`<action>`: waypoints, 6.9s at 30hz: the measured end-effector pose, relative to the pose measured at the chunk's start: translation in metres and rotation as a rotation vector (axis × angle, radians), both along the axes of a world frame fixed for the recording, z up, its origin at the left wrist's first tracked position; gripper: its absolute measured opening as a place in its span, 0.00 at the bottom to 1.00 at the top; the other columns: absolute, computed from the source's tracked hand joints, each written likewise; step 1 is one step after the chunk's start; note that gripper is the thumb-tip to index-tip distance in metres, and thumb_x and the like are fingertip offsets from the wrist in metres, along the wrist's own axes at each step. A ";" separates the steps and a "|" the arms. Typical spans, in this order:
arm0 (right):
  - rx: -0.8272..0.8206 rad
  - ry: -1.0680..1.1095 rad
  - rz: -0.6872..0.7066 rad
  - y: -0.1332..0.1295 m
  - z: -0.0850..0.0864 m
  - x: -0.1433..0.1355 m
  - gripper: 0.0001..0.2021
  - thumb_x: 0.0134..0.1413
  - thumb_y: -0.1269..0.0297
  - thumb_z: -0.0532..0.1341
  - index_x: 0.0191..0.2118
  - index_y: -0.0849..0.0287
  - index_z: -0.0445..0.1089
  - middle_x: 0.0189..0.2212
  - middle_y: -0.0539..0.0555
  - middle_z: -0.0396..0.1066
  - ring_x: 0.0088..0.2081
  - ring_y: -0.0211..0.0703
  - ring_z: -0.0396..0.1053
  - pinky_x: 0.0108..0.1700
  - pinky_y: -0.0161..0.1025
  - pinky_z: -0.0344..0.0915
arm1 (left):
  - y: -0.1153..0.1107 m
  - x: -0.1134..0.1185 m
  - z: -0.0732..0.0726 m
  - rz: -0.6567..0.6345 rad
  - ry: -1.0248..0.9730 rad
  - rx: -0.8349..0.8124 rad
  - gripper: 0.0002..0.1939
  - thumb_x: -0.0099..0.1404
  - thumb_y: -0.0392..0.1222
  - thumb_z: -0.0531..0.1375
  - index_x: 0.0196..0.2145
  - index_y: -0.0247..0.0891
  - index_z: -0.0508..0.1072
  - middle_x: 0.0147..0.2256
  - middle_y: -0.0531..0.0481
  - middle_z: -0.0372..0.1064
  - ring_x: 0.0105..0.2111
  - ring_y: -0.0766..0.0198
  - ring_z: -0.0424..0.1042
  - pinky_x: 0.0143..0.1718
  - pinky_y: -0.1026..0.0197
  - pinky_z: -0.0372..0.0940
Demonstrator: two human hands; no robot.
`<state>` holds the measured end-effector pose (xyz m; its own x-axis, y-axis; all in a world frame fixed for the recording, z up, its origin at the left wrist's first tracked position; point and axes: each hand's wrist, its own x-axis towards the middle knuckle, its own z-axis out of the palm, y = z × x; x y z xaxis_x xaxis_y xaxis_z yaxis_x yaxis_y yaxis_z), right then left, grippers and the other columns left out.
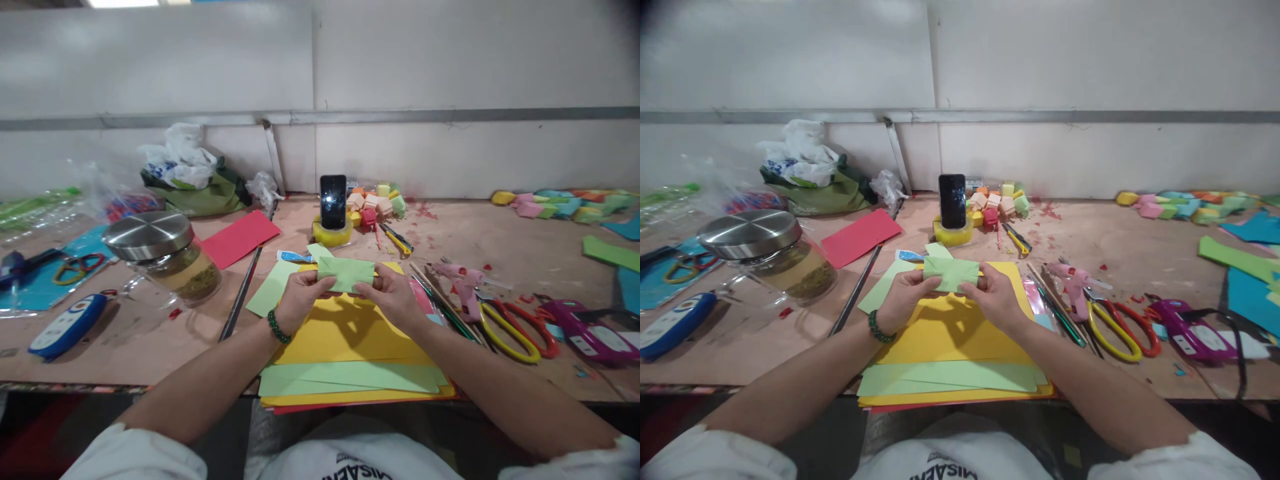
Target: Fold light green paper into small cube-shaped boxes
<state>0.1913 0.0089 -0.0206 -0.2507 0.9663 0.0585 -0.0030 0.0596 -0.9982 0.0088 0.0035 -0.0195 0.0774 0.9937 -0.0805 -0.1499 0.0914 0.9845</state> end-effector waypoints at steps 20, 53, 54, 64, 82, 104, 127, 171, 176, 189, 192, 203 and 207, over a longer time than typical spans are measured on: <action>-0.062 0.040 0.044 -0.001 -0.002 0.002 0.24 0.42 0.52 0.69 0.43 0.56 0.66 0.31 0.51 0.77 0.33 0.45 0.76 0.40 0.44 0.75 | -0.003 -0.002 0.006 -0.039 0.042 -0.035 0.24 0.42 0.57 0.71 0.29 0.32 0.78 0.28 0.45 0.77 0.31 0.57 0.76 0.34 0.59 0.70; -0.083 0.179 0.176 -0.007 0.005 0.005 0.10 0.45 0.60 0.67 0.37 0.52 0.79 0.31 0.51 0.77 0.27 0.39 0.75 0.30 0.39 0.77 | 0.002 -0.012 0.010 -0.207 -0.116 -0.140 0.20 0.44 0.47 0.70 0.34 0.34 0.78 0.27 0.50 0.74 0.20 0.69 0.72 0.26 0.66 0.71; -0.065 0.172 0.186 -0.007 0.005 0.005 0.09 0.45 0.60 0.67 0.36 0.53 0.79 0.32 0.51 0.77 0.27 0.39 0.76 0.31 0.40 0.77 | 0.002 -0.012 0.011 -0.212 -0.120 -0.157 0.20 0.44 0.48 0.71 0.34 0.34 0.78 0.26 0.50 0.74 0.20 0.69 0.72 0.27 0.66 0.70; -0.038 0.065 0.115 -0.005 -0.001 0.004 0.23 0.46 0.51 0.67 0.44 0.60 0.69 0.32 0.53 0.77 0.27 0.42 0.76 0.32 0.42 0.78 | 0.001 -0.014 0.017 -0.217 0.042 -0.213 0.27 0.37 0.58 0.73 0.27 0.31 0.77 0.22 0.46 0.75 0.21 0.65 0.74 0.26 0.66 0.69; -0.034 0.046 0.089 -0.007 -0.001 0.001 0.27 0.43 0.52 0.69 0.48 0.59 0.65 0.38 0.55 0.76 0.32 0.44 0.77 0.36 0.42 0.76 | 0.000 -0.014 0.014 -0.169 0.112 -0.015 0.22 0.43 0.53 0.71 0.28 0.31 0.76 0.24 0.48 0.75 0.23 0.64 0.75 0.26 0.66 0.69; -0.076 -0.073 0.034 -0.012 0.005 -0.004 0.23 0.38 0.50 0.70 0.38 0.59 0.67 0.28 0.52 0.77 0.29 0.47 0.77 0.33 0.42 0.75 | -0.001 -0.013 0.016 -0.185 0.164 -0.041 0.23 0.43 0.54 0.71 0.30 0.32 0.76 0.28 0.46 0.76 0.29 0.60 0.77 0.27 0.66 0.67; -0.072 0.036 0.083 -0.010 -0.002 -0.002 0.21 0.41 0.50 0.70 0.38 0.61 0.73 0.29 0.53 0.77 0.28 0.44 0.76 0.34 0.43 0.76 | -0.002 -0.015 0.020 -0.216 0.101 -0.143 0.26 0.44 0.59 0.70 0.32 0.33 0.76 0.28 0.47 0.76 0.26 0.63 0.76 0.27 0.66 0.66; 0.434 -0.171 0.142 -0.022 0.005 0.008 0.20 0.52 0.61 0.64 0.52 0.52 0.67 0.51 0.57 0.71 0.53 0.49 0.68 0.54 0.45 0.66 | -0.034 -0.004 0.030 0.004 0.427 0.476 0.13 0.55 0.36 0.62 0.40 0.38 0.71 0.27 0.54 0.68 0.28 0.69 0.68 0.31 0.68 0.66; 0.474 -0.370 0.191 -0.023 -0.002 -0.002 0.09 0.56 0.57 0.61 0.31 0.55 0.73 0.23 0.50 0.73 0.24 0.38 0.69 0.27 0.35 0.64 | -0.040 0.002 0.029 -0.082 0.271 0.337 0.12 0.54 0.43 0.66 0.35 0.36 0.72 0.29 0.51 0.71 0.29 0.67 0.71 0.30 0.68 0.68; 0.558 -0.221 0.194 -0.021 -0.009 -0.005 0.13 0.60 0.57 0.59 0.28 0.58 0.71 0.22 0.49 0.71 0.24 0.34 0.67 0.26 0.31 0.61 | -0.038 0.002 0.024 -0.081 0.188 0.449 0.07 0.54 0.41 0.67 0.27 0.33 0.77 0.27 0.46 0.74 0.27 0.67 0.72 0.29 0.68 0.70; 0.581 -0.202 0.177 -0.020 -0.010 -0.006 0.12 0.60 0.58 0.59 0.28 0.58 0.70 0.22 0.48 0.70 0.23 0.33 0.66 0.24 0.30 0.60 | -0.039 0.003 0.024 -0.060 0.230 0.524 0.06 0.56 0.40 0.66 0.27 0.33 0.77 0.27 0.46 0.75 0.27 0.67 0.73 0.28 0.69 0.70; 0.631 -0.158 0.169 -0.021 -0.010 -0.010 0.11 0.60 0.58 0.58 0.31 0.57 0.72 0.23 0.49 0.72 0.24 0.34 0.67 0.26 0.30 0.63 | -0.043 0.005 0.023 -0.004 0.324 0.742 0.03 0.57 0.31 0.63 0.30 0.34 0.77 0.28 0.46 0.76 0.28 0.68 0.74 0.27 0.70 0.70; 0.648 -0.148 0.149 -0.021 -0.011 -0.011 0.11 0.60 0.58 0.59 0.31 0.57 0.72 0.22 0.49 0.71 0.24 0.34 0.66 0.26 0.30 0.62 | -0.043 0.006 0.025 -0.015 0.296 0.727 0.03 0.57 0.32 0.63 0.30 0.35 0.77 0.28 0.47 0.75 0.29 0.68 0.74 0.28 0.70 0.70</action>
